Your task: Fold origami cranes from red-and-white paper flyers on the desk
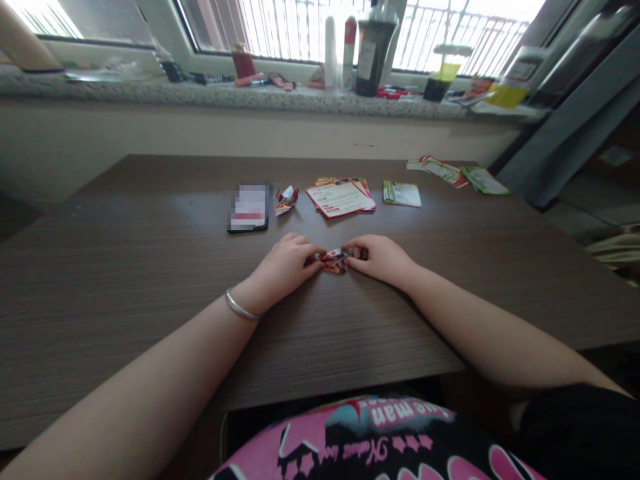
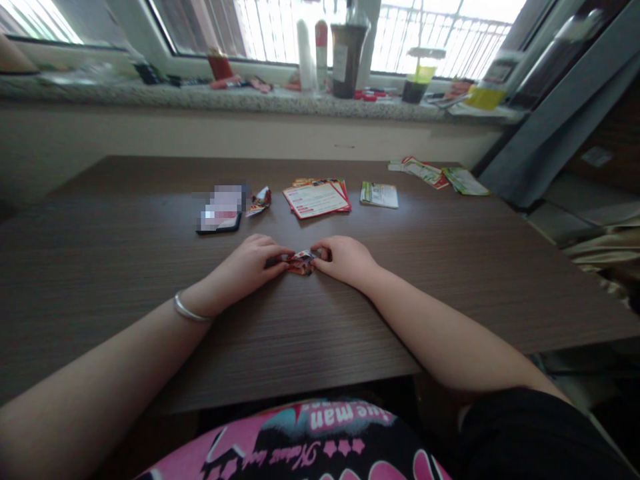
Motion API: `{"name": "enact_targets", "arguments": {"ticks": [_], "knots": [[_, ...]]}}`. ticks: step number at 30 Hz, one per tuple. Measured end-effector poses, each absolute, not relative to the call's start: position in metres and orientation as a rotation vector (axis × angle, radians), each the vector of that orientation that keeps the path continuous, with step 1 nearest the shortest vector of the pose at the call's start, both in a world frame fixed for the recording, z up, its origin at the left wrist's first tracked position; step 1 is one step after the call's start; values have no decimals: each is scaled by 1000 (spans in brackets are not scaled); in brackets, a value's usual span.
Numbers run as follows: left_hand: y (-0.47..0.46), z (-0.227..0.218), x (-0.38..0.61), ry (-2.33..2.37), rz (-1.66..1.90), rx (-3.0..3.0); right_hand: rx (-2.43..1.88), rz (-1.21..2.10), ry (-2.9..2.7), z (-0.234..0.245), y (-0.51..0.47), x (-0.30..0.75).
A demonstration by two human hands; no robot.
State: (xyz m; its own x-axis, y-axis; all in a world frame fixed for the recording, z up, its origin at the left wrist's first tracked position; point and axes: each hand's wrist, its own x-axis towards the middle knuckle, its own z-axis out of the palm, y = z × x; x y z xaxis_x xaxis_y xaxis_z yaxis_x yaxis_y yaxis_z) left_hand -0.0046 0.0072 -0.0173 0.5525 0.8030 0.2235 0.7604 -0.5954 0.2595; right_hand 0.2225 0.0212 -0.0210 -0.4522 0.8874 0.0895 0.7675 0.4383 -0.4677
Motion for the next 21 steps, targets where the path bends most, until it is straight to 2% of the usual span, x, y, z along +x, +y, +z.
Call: {"name": "enact_targets", "arguments": {"ticks": [4, 12, 21], "knots": [[11, -23, -6, 1304, 531, 2629, -1348, 427, -2424, -21, 21, 220], [13, -23, -6, 1213, 611, 2540, -1235, 591, -2281, -26, 22, 218], [7, -18, 1, 1230, 563, 2635, -1137, 395, -2459, -22, 17, 214]]}}
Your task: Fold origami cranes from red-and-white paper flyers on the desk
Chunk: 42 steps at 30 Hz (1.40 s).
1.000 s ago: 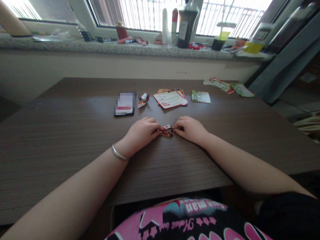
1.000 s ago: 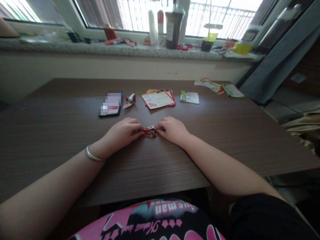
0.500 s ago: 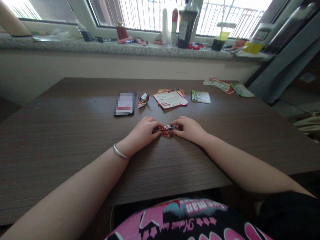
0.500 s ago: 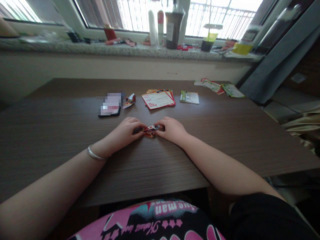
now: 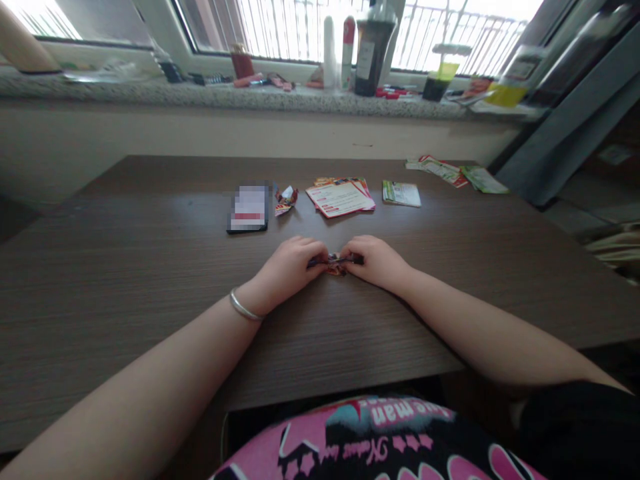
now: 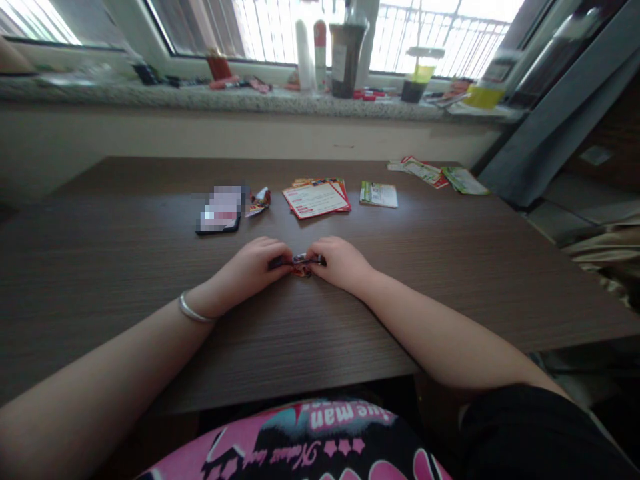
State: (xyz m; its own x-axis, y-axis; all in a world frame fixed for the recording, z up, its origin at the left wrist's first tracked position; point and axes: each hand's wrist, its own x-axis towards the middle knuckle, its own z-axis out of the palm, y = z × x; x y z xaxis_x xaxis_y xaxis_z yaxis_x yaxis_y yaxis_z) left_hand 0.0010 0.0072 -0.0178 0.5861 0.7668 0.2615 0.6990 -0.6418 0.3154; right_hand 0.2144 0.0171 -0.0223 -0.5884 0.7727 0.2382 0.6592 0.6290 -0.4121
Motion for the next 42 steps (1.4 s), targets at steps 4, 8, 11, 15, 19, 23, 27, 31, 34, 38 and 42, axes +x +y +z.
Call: {"name": "enact_targets", "arguments": {"ticks": [4, 8, 11, 15, 19, 23, 27, 31, 34, 38, 42], "knots": [[3, -18, 7, 1242, 520, 2722, -1109, 268, -2552, -20, 14, 212], [1, -16, 8, 1311, 445, 2728, -1161, 182, -2614, -17, 10, 208], [0, -11, 4, 1378, 355, 2714, -1266, 139, -2612, -13, 6, 206], [-2, -1, -1, 1435, 202, 2709, -1382, 81, -2614, -8, 3, 209], [-3, 6, -3, 1552, 54, 2726, -1462, 74, -2639, -3, 1, 216], [-3, 8, -5, 1587, -26, 2744, -1507, 65, -2662, 2, 1, 220], [-4, 6, -6, 1587, -32, 2832, -1534, 11, -2687, 5, -1, 219], [-5, 2, -8, 1572, -1, 2895, -1492, -75, -2741, 5, -3, 219], [-3, -2, -10, 1577, 60, 2912, -1476, -115, -2759, 4, -3, 218], [-1, -5, -11, 1511, 168, 2899, -1459, -159, -2752, 2, -3, 218], [0, -6, -11, 1470, 237, 2864, -1474, -165, -2726, 0, -2, 219]]}}
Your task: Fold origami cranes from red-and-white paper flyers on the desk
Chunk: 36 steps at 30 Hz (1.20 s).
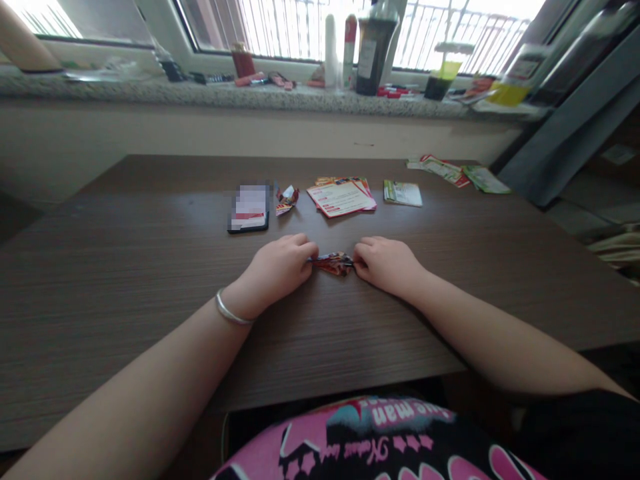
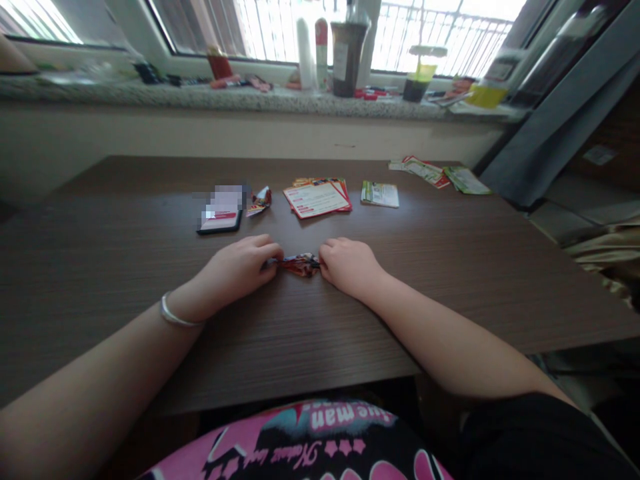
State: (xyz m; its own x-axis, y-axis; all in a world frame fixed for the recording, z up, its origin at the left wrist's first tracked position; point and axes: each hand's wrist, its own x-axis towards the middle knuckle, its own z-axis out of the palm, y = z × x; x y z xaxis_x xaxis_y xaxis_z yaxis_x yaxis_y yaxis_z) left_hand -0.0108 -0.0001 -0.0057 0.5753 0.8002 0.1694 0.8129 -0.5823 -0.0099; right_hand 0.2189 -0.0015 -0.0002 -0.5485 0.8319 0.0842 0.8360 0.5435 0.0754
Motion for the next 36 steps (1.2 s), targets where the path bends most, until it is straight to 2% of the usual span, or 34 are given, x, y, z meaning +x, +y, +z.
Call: {"name": "enact_targets", "arguments": {"ticks": [7, 14, 21, 29, 36], "knots": [[1, -6, -8, -1253, -337, -2815, -1376, -150, -2719, -5, 4, 221], [1, -5, -5, -1117, -306, -2867, -1140, -47, -2735, -11, 6, 222], [2, -7, -8, -1348, -470, -2922, -1223, 157, -2533, -18, 9, 225], [6, -13, -7, -1444, -785, -3162, -963, 290, -2642, -13, 8, 227], [7, -10, -7, -1674, -1004, -3282, -1068, 606, -2280, -17, 9, 226]]}}
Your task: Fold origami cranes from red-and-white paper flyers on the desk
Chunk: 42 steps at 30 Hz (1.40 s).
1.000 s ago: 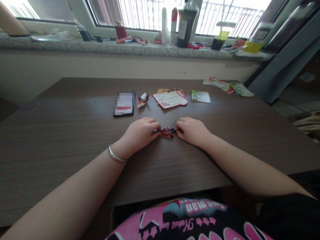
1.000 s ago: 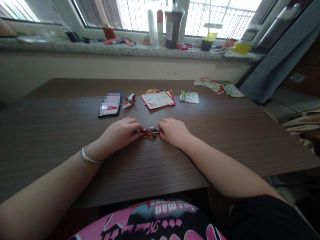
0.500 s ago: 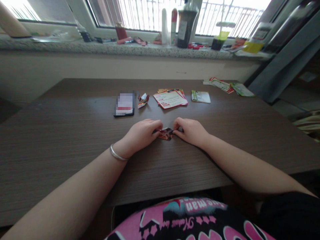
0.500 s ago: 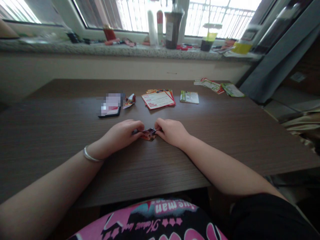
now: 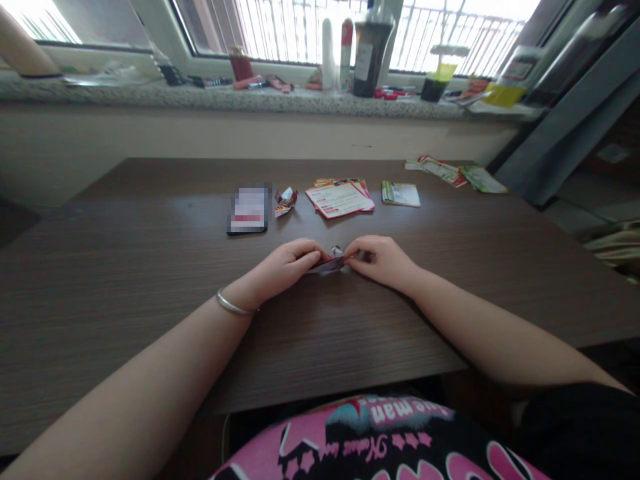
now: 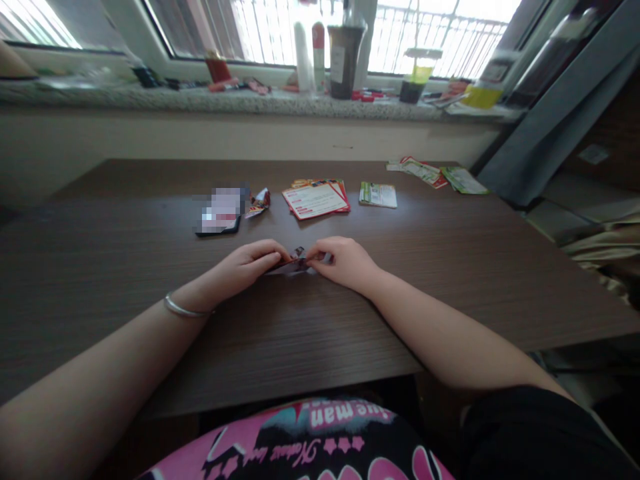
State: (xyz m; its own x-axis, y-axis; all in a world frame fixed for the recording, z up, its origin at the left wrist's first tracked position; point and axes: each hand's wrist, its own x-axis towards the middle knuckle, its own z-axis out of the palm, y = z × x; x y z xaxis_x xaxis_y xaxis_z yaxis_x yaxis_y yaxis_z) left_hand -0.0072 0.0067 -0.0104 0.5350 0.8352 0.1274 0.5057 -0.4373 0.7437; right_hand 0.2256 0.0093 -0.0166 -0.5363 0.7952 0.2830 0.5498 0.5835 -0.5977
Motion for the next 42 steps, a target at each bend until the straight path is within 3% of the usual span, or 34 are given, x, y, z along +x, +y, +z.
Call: {"name": "enact_targets", "arguments": {"ticks": [5, 9, 20, 29, 42], "knots": [[4, -7, -8, 1059, 628, 2204, -1162, 1011, -2072, -24, 13, 223], [3, -8, -6, 1085, 554, 2484, -1165, 1078, -2120, -27, 15, 222], [7, -18, -5, 1119, 559, 2790, -1013, 373, -2478, -26, 21, 226], [0, -11, 0, 1290, 464, 2985, -1133, -97, -2679, -14, 13, 220], [-5, -7, -3, 1265, 326, 3034, -1228, -109, -2783, -2, 9, 221]]}}
